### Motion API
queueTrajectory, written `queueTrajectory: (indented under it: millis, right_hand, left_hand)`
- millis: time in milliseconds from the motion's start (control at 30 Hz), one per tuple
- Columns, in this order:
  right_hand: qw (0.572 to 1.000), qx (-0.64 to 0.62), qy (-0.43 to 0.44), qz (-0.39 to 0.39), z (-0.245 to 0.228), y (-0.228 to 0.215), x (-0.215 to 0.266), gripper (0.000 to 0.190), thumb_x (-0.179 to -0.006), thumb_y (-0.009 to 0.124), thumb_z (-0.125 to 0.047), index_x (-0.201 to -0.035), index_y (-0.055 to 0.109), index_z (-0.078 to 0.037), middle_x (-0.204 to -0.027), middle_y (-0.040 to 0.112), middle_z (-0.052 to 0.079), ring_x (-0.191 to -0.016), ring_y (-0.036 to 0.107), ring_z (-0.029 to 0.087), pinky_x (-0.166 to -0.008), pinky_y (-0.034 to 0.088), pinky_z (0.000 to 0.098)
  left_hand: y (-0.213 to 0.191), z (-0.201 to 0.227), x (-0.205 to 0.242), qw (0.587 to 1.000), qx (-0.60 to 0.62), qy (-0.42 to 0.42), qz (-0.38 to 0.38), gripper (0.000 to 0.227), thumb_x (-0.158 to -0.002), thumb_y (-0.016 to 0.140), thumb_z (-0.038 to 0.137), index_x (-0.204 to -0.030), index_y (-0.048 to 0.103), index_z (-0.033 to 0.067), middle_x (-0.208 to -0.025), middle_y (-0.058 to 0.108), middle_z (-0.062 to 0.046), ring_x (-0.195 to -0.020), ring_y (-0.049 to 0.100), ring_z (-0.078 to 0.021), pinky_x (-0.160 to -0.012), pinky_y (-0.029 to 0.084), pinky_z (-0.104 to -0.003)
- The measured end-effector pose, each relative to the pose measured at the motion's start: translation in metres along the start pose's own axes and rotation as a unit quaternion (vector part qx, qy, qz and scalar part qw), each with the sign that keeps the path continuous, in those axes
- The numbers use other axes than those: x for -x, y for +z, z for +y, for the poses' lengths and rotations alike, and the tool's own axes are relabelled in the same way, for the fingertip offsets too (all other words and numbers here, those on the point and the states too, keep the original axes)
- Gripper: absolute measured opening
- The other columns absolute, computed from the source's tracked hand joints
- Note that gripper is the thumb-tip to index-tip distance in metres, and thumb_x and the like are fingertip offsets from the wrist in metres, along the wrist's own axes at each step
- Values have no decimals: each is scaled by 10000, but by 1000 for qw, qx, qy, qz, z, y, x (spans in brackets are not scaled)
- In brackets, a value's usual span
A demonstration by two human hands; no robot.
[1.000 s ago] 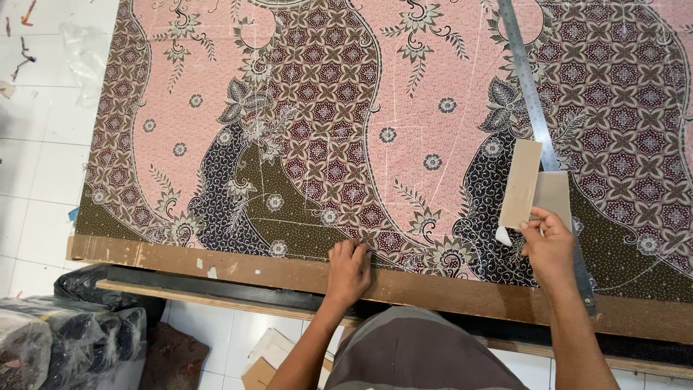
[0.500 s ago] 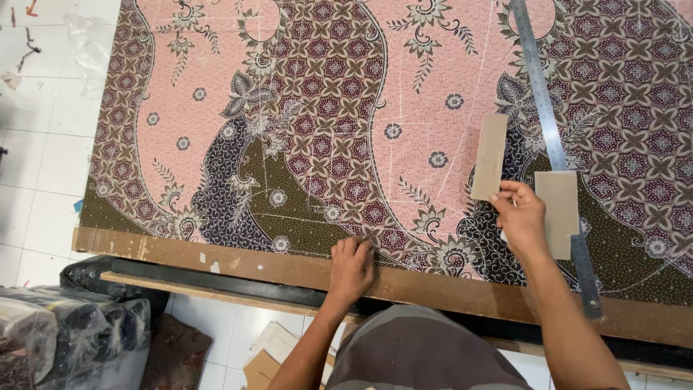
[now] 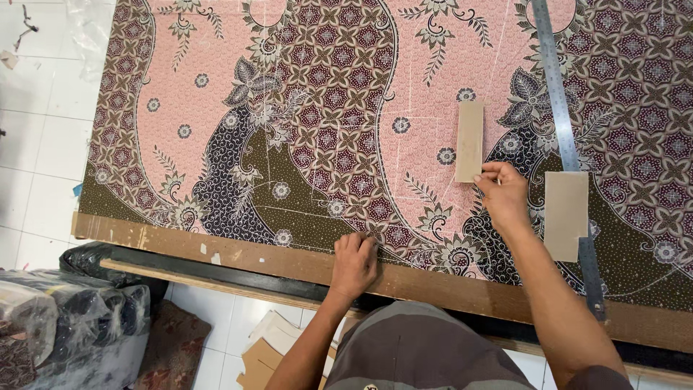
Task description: The person applies a white substance to a patterned fabric surface using a small rectangular tool. They repeatedly rub the tool over specific areas of the fabric, which is laid out on a large wooden table.
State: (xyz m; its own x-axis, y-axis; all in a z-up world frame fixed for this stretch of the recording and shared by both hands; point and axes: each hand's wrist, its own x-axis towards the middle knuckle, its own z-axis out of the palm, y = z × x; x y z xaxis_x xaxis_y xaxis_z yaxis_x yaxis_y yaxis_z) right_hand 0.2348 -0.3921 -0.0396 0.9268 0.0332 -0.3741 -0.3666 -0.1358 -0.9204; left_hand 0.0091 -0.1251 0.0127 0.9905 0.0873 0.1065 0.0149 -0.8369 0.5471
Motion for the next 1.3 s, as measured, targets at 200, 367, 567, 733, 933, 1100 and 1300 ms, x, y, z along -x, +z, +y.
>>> queueTrajectory:
  millis: [200, 367, 567, 733, 933, 1100, 1300]
  right_hand:
    - [999, 35, -21, -23, 2, 14, 16, 218, -946, 698, 16, -1159, 662, -18, -943, 662, 24, -716, 542, 37, -552, 417, 199]
    - [999, 30, 14, -13, -3, 24, 42, 219, -942, 661, 2, -1158, 644, -28, -958, 659, 16, -679, 549, 39, -492, 441, 217]
    - [996, -45, 47, -58, 11, 49, 83, 194, -941, 657, 7, -1133, 650, -23, -930, 662, 19, -600, 525, 40, -469, 448, 198]
    - [984, -118, 65, -113, 28, 76, 114, 206, -913, 674, 19, -1115, 654, -21, -879, 646, 17, -522, 482, 52, -423, 381, 202]
    - [994, 59, -18, -93, 23, 52, 95, 111, -1025, 671, -97, -1087, 702, -11, -853, 615, -5, -683, 503, -4, -563, 423, 161]
    - [993, 10, 112, -33, 18, 13, 67, 139, -998, 625, -99, -1101, 676, -21, -810, 554, -8, -610, 400, 80, -490, 318, 243]
    - [986, -120, 107, -40, 9, -13, 58, 297, -895, 555, 96, -1173, 613, 11, -997, 611, 79, -804, 640, 136, -738, 567, 226]
  left_hand:
    - [1, -1, 0, 1000, -1, 2, 8, 259, -887, 701, 127, -1135, 665, 62, -1072, 600, -122, -1010, 546, -317, -902, 411, -454]
    - [1, -1, -1, 1000, 24, -13, 10, 233, -897, 692, 111, -1124, 667, 64, -1086, 616, -125, -1032, 561, -320, -917, 417, -455]
    - [14, 5, -29, 984, 161, -60, 48, 264, -973, 681, 106, -1215, 599, 42, -1102, 659, -118, -991, 636, -268, -873, 498, -405]
    - [34, 16, -83, 893, 389, -226, -13, 543, -936, 713, 119, -1420, 481, 38, -948, 630, -77, -769, 597, -103, -665, 527, -284]
    - [52, 13, -142, 904, 379, -196, -39, 568, -935, 711, 112, -1460, 498, 62, -937, 676, -88, -782, 615, -125, -699, 538, -291]
    - [76, 1, -199, 942, 276, -175, -79, 595, -878, 764, 117, -1424, 528, 103, -1024, 745, -165, -863, 726, -236, -793, 578, -352]
    - [84, 3, -233, 962, 195, -154, -112, 614, -850, 775, 96, -1415, 533, 79, -1125, 746, -207, -970, 749, -315, -856, 584, -411]
